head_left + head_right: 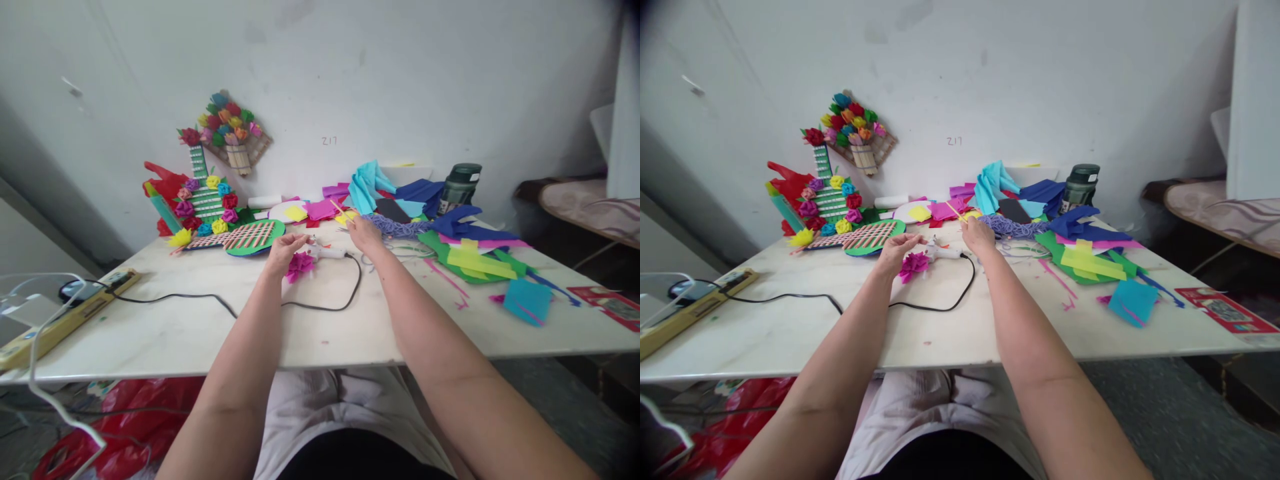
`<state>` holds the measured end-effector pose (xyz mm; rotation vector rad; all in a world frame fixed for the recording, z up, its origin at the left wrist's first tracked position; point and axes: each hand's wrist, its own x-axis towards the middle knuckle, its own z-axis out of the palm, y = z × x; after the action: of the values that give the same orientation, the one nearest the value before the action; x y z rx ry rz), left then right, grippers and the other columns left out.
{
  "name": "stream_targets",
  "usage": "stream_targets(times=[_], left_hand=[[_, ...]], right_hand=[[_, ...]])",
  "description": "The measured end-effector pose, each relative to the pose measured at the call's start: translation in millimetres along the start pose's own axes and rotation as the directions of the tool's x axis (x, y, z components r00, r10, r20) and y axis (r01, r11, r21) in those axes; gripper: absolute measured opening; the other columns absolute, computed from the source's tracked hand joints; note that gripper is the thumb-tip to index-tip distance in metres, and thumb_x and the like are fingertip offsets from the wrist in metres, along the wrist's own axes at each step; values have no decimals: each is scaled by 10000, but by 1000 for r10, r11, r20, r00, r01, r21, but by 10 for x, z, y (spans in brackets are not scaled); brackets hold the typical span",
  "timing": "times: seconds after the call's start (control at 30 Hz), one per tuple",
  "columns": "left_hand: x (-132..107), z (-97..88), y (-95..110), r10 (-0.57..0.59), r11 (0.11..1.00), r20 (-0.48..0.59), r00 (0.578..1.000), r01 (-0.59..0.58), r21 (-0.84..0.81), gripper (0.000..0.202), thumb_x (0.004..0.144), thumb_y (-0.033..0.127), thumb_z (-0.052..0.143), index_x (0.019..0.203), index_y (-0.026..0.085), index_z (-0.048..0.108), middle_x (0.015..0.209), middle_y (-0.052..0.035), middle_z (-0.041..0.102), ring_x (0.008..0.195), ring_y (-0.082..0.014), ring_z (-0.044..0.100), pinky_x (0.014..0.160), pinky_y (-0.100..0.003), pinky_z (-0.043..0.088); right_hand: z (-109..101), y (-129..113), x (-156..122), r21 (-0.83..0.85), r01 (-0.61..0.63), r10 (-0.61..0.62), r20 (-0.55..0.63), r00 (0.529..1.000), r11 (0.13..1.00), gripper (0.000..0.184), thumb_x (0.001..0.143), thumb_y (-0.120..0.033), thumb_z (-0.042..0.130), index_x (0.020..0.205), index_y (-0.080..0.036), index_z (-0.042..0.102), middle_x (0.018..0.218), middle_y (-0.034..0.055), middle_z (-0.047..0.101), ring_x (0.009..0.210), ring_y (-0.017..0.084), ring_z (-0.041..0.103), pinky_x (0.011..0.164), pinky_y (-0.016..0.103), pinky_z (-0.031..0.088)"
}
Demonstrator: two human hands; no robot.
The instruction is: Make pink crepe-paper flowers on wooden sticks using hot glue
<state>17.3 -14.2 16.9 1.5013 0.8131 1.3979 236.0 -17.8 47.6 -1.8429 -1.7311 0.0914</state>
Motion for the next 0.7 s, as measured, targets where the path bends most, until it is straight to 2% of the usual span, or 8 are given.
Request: stream_targets(times=[0.1, 0.17, 0.27, 0.37, 0.47, 0.53, 0.63, 0.7], left_hand=[[-6, 12, 17, 14, 1000, 11, 1000, -14, -4, 294, 608, 433, 768, 685, 160, 693, 716, -52, 694, 734, -174, 626, 759, -318, 458], [-12, 24, 28, 12, 1000, 9, 1000, -12, -4, 300, 600, 435, 773, 661, 157, 679, 701, -49, 689, 707, -166, 619, 728, -307, 460], [-22, 40, 39, 7, 1000, 5, 1000, -7, -9, 300, 597, 430, 776, 640, 155, 663, 691, -46, 684, 674, -155, 607, 672, -292, 457], [-24, 41, 40, 10, 1000, 14, 1000, -10, -23, 283, 602, 412, 777, 634, 157, 658, 689, -43, 684, 661, -145, 598, 652, -280, 453], [-18, 30, 29, 11, 1000, 18, 1000, -11, -9, 267, 599, 388, 782, 615, 156, 650, 669, -38, 680, 631, -128, 584, 642, -265, 447], [-13, 24, 18, 0, 1000, 19, 1000, 0, 23, 273, 594, 384, 785, 594, 154, 639, 648, -34, 673, 590, -113, 564, 614, -252, 437], [-10, 26, 9, -28, 997, 16, 999, 27, 70, 296, 578, 392, 791, 581, 146, 624, 625, -32, 661, 551, -98, 543, 563, -233, 412], [-12, 35, 10, -43, 995, 16, 999, 42, 90, 311, 567, 400, 791, 579, 141, 618, 608, -32, 649, 541, -99, 541, 538, -227, 400]], right_hand=[[-3, 32, -6, -88, -6, 7, 5, 1000, 996, 401, 907, -446, 368, 977, -160, 640, 1022, 161, 668, 975, 262, 605, 779, 334, 413], [-3, 54, -12, -116, -14, 14, 3, 1000, 993, 354, 873, -431, 450, 1049, -176, 621, 1040, 135, 671, 973, 255, 607, 768, 329, 417], [6, 64, -16, -97, -11, 11, 2, 1000, 995, 402, 795, -409, 576, 1142, -206, 576, 1030, 93, 680, 950, 239, 610, 746, 312, 420], [26, 26, -13, -57, 25, -25, -5, 1000, 998, 317, 773, -433, 587, 942, -177, 665, 929, 99, 694, 865, 226, 612, 694, 293, 410], [53, -61, -21, 180, 102, -113, 52, 992, 978, 252, 763, -369, 582, 709, -145, 684, 741, 66, 682, 704, 166, 588, 627, 255, 386], [63, -137, -44, 419, 157, -213, 91, 973, 894, 252, 742, -326, 581, 615, -128, 670, 682, 42, 664, 624, 121, 545, 601, 234, 373], [56, -249, -106, 652, 162, -332, 145, 932, 741, 224, 704, -300, 587, 621, -111, 673, 794, 47, 690, 587, 79, 498, 568, 216, 356], [44, -307, -149, 706, 124, -359, 194, 913, 697, 214, 694, -292, 585, 659, -104, 681, 813, 53, 692, 586, 73, 489, 547, 208, 340]])
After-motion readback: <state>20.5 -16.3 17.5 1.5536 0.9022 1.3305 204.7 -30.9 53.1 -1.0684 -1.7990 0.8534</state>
